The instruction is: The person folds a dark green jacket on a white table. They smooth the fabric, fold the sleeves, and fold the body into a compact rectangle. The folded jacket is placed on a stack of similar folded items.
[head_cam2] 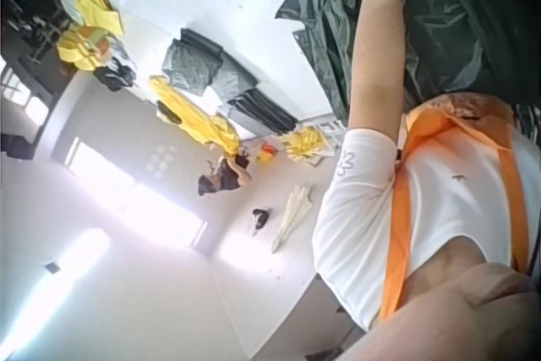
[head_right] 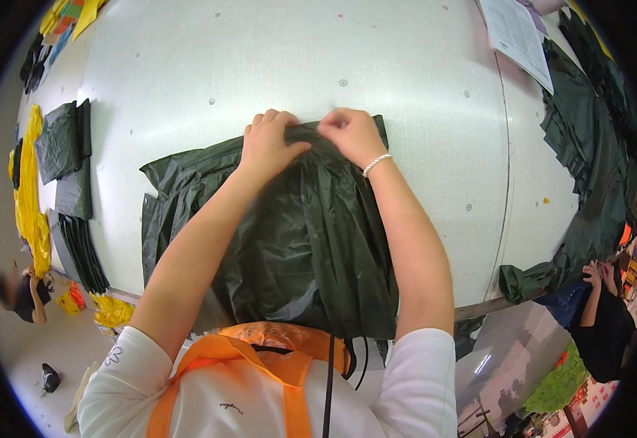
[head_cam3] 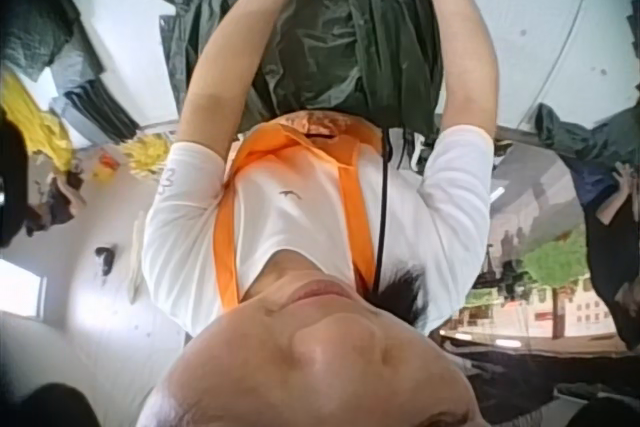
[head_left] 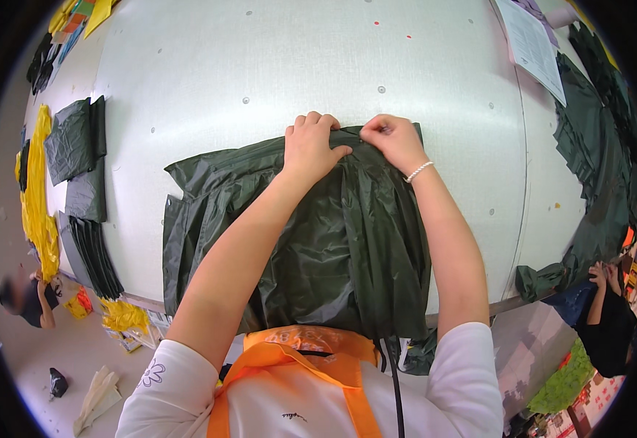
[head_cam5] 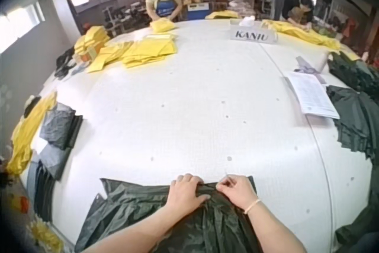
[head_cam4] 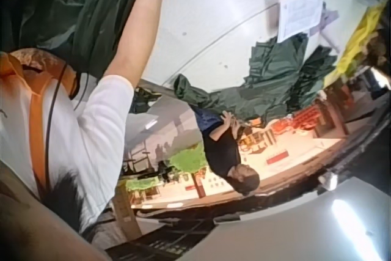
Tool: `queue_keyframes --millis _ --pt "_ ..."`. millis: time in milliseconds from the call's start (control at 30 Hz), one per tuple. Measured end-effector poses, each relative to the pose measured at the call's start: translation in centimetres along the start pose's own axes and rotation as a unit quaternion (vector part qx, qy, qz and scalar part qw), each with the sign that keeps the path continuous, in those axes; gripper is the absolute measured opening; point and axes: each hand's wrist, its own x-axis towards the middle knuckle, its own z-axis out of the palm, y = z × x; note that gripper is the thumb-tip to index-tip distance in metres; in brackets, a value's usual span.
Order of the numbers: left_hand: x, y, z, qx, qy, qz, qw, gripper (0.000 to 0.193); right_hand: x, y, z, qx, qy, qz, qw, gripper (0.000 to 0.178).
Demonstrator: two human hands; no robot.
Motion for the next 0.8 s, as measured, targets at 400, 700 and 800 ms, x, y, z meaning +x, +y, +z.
queue_keyframes --millis 400,700,800 --pt "0.1 0.1 -0.3 -0.02 -0.005 -0.013 1.0 0.044 -0.3 -2.1 0.1 -0.122 -0.02 0.003 0.992 0.019" --pt "2.5 1.3 0.7 -0.172 -0.027 0.019 0.985 0.018 -0.2 -0.7 -0.2 -0.017 0.051 0.0 0.999 0.021" --pt "2.9 1.6 0.7 -0.221 -0.044 -0.018 0.974 0.016 -1.0 -2.0 -0.7 -0.081 0.046 0.015 0.996 0.026"
